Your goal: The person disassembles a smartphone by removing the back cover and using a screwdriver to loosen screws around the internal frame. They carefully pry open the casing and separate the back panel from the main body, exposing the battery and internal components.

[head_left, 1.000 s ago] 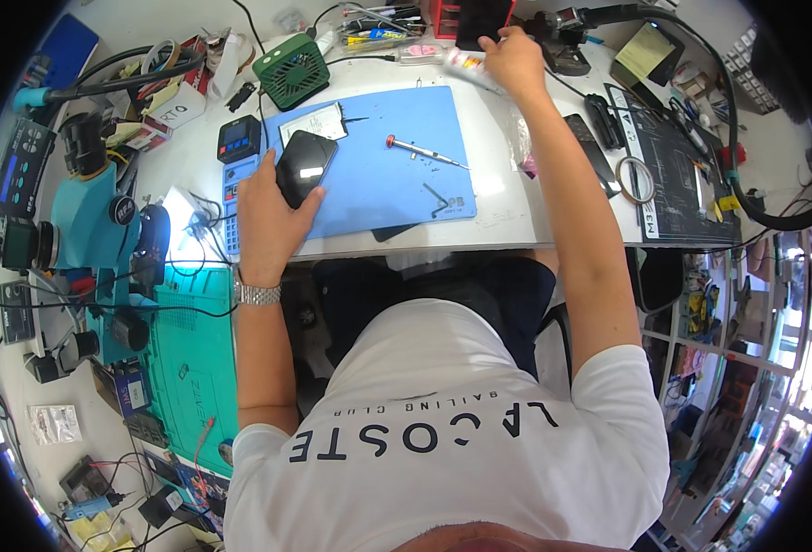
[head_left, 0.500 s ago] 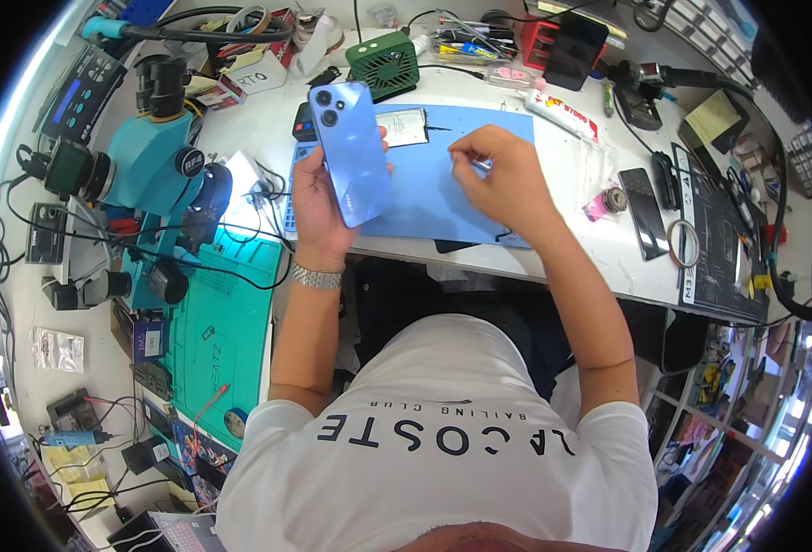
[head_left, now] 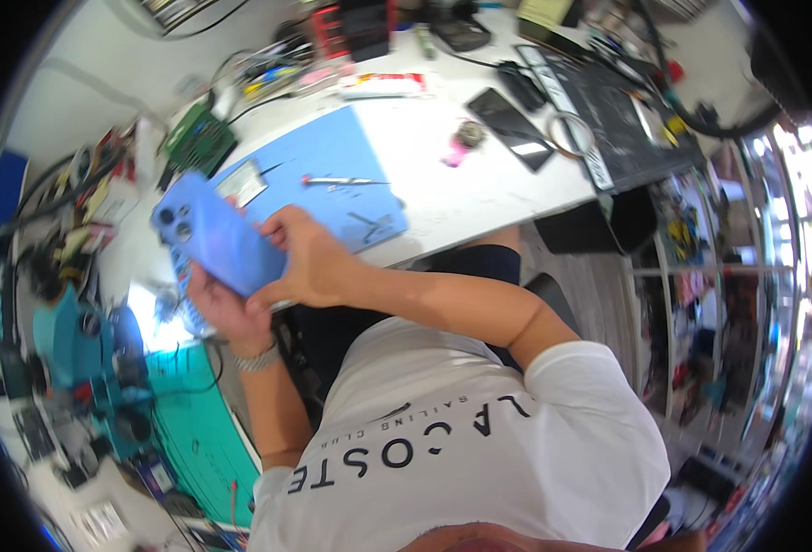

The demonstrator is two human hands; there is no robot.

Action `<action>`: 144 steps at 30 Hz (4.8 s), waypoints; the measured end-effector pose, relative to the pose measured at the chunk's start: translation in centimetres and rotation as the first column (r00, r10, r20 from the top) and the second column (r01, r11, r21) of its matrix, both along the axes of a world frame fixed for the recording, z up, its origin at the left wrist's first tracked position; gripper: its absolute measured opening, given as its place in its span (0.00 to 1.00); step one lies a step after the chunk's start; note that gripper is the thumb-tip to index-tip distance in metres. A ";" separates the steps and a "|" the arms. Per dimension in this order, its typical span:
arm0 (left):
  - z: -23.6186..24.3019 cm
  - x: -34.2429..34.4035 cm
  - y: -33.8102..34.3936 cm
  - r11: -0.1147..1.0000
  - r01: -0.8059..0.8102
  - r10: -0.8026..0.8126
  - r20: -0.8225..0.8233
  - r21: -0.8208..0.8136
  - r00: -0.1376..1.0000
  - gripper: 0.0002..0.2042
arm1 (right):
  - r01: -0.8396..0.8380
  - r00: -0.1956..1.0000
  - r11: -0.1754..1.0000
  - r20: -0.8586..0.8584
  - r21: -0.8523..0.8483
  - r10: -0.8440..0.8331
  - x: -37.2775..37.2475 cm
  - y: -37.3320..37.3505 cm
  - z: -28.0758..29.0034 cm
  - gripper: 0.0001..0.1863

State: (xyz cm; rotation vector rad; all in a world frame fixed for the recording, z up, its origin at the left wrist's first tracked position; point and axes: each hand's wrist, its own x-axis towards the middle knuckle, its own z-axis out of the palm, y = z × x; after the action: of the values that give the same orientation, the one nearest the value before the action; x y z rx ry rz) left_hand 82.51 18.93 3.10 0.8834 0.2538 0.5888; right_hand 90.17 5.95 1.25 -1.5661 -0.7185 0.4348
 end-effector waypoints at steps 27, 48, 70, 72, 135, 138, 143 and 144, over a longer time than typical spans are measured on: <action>0.1 0.9 -2.2 0.969 0.027 -0.001 -0.106 0.245 0.994 0.56 | -0.207 0.944 0.978 -0.258 0.031 0.207 1.2 -4.5 3.8 0.43; -3.7 0.0 0.0 0.975 0.150 -0.149 0.021 -0.163 0.989 0.47 | 0.932 0.362 0.207 0.810 -0.298 -0.461 16.9 -37.4 -0.7 0.08; -4.5 -0.8 0.6 0.965 0.143 -0.130 0.074 -0.220 0.989 0.47 | 0.169 0.701 0.986 0.703 -0.002 -0.118 12.7 28.9 14.4 0.12; -4.4 -1.0 0.7 0.963 0.170 -0.152 0.097 -0.209 0.984 0.47 | 0.233 0.724 0.968 0.680 -0.089 -0.112 15.6 32.4 13.6 0.12; -2.0 -0.6 -2.2 0.851 0.108 -0.143 0.029 0.514 0.989 0.45 | -0.252 0.843 0.963 0.509 0.092 0.172 4.4 -8.4 4.4 0.41; -1.6 -0.5 -1.9 0.860 0.097 -0.119 0.010 0.501 0.993 0.46 | -0.250 0.854 0.966 0.484 0.062 0.190 4.1 -7.8 4.7 0.43; -1.9 0.3 -1.7 0.884 0.057 -0.092 0.055 0.464 0.994 0.44 | -0.237 0.857 0.965 0.445 -0.109 0.260 3.1 -7.0 6.5 0.47; -1.6 0.6 -1.9 0.887 0.041 -0.074 0.053 0.460 0.996 0.43 | -0.229 0.854 0.970 0.461 -0.084 0.241 2.8 -6.7 6.1 0.48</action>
State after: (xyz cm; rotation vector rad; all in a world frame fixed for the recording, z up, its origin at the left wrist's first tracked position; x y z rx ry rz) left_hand 83.09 17.04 1.51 1.3217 0.0196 0.6341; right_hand 92.99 -0.73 7.36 -1.6308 -1.2946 0.2393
